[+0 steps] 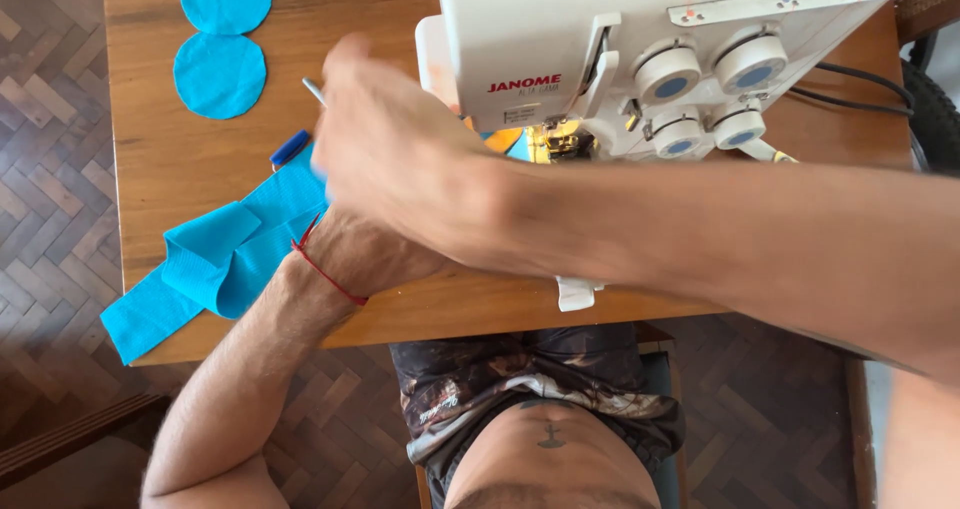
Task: Threading and adjusting a serger sewing machine followed by trimming fabric.
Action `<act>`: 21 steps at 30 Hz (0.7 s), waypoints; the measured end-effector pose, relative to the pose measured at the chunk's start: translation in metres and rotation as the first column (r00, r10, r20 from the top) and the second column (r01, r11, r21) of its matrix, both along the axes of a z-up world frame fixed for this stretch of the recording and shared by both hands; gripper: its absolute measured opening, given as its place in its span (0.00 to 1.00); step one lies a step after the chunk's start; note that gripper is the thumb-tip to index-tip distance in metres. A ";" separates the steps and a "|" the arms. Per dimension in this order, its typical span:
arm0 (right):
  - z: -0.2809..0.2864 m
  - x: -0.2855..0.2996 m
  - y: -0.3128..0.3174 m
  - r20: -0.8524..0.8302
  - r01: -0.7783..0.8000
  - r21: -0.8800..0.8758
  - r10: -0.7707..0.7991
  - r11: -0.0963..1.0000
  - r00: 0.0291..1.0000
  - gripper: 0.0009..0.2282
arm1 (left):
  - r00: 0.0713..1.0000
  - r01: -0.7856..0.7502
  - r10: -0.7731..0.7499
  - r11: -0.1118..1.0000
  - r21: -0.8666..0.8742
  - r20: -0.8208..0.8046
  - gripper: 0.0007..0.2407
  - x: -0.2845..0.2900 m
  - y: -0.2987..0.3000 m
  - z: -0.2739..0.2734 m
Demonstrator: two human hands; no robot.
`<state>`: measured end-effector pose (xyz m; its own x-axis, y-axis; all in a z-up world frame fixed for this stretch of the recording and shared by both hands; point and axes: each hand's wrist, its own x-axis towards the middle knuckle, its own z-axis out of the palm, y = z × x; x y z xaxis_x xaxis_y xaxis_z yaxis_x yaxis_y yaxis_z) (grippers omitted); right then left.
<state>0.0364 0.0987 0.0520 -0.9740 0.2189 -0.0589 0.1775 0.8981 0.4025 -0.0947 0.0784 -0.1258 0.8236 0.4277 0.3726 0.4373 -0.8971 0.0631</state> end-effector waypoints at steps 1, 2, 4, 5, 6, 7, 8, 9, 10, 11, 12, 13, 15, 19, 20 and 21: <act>0.003 0.010 -0.007 -0.028 -0.028 -0.007 0.027 1.000 0.999 0.10 | 1.000 0.000 0.000 1.000 -0.017 -0.001 0.23 -0.001 -0.002 0.002; 0.005 0.020 -0.014 -0.056 -0.055 -0.012 0.054 0.998 0.997 0.12 | 1.000 0.000 0.000 0.999 -0.035 -0.003 0.22 -0.002 -0.004 0.006; 0.013 0.052 -0.031 -0.085 -0.071 -0.015 0.070 0.997 0.994 0.14 | 1.000 0.015 -0.015 0.998 -0.064 -0.003 0.20 0.002 -0.004 0.026; 0.017 0.073 -0.039 -0.152 -0.066 -0.209 0.035 0.976 0.988 0.09 | 1.000 0.020 -0.020 0.997 -0.073 -0.001 0.19 0.006 -0.002 0.043; 0.021 0.093 -0.047 -0.210 -0.073 -0.394 -0.013 0.916 0.978 0.05 | 1.000 0.025 -0.025 0.996 -0.083 0.002 0.19 0.010 0.000 0.066; 0.011 0.115 -0.056 -0.211 -0.079 -0.389 -0.005 0.918 0.977 0.05 | 1.000 0.019 -0.019 0.997 -0.077 0.001 0.19 0.013 -0.002 0.072; 0.002 0.137 -0.066 0.081 0.183 -0.492 -0.164 0.851 0.983 0.09 | 1.000 0.013 -0.013 0.997 0.075 0.007 0.14 0.016 -0.003 0.078; -0.008 0.159 -0.076 0.375 0.451 -0.508 -0.283 0.734 0.883 0.15 | 1.000 0.008 -0.011 0.975 0.221 0.013 0.09 0.020 -0.006 0.084; -0.032 0.170 -0.082 0.374 0.448 -0.510 -0.279 0.735 0.884 0.15 | 1.000 0.005 -0.008 0.976 0.220 0.011 0.09 0.021 -0.009 0.085; -0.056 0.180 -0.090 0.346 0.528 -0.429 -0.406 0.733 0.846 0.13 | 0.999 0.033 -0.034 0.976 0.213 0.004 0.08 0.022 -0.010 0.086; -0.080 0.191 -0.097 0.305 0.606 -0.349 -0.525 0.715 0.795 0.17 | 0.998 0.060 -0.061 0.977 0.206 -0.002 0.08 0.024 -0.011 0.087; -0.103 0.195 -0.100 0.303 0.610 -0.350 -0.531 0.711 0.792 0.17 | 0.998 0.068 -0.069 0.976 0.207 -0.005 0.08 0.024 -0.010 0.084; -0.150 0.202 -0.111 -0.032 0.557 -0.303 -0.592 0.773 0.805 0.20 | 0.995 0.088 -0.095 0.971 0.224 0.020 0.11 0.026 -0.011 0.078; -0.159 0.213 -0.124 -0.221 0.421 -0.420 -0.540 0.804 0.812 0.11 | 0.987 0.105 -0.127 0.975 0.193 0.103 0.07 0.032 -0.010 0.087; -0.160 0.215 -0.126 -0.254 0.389 -0.390 -0.504 0.834 0.826 0.06 | 0.987 0.114 -0.133 0.974 0.193 0.087 0.06 0.032 -0.010 0.087; -0.161 0.219 -0.127 -0.286 0.357 -0.355 -0.464 0.864 0.838 0.08 | 0.988 0.123 -0.140 0.973 0.196 0.072 0.06 0.031 -0.009 0.087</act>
<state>0.2553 -0.0287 -0.1090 -0.7623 0.6299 0.1486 0.6356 0.7719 -0.0117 -0.0632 0.0691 -0.0383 0.8297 0.2321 0.5076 0.3153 -0.9454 -0.0830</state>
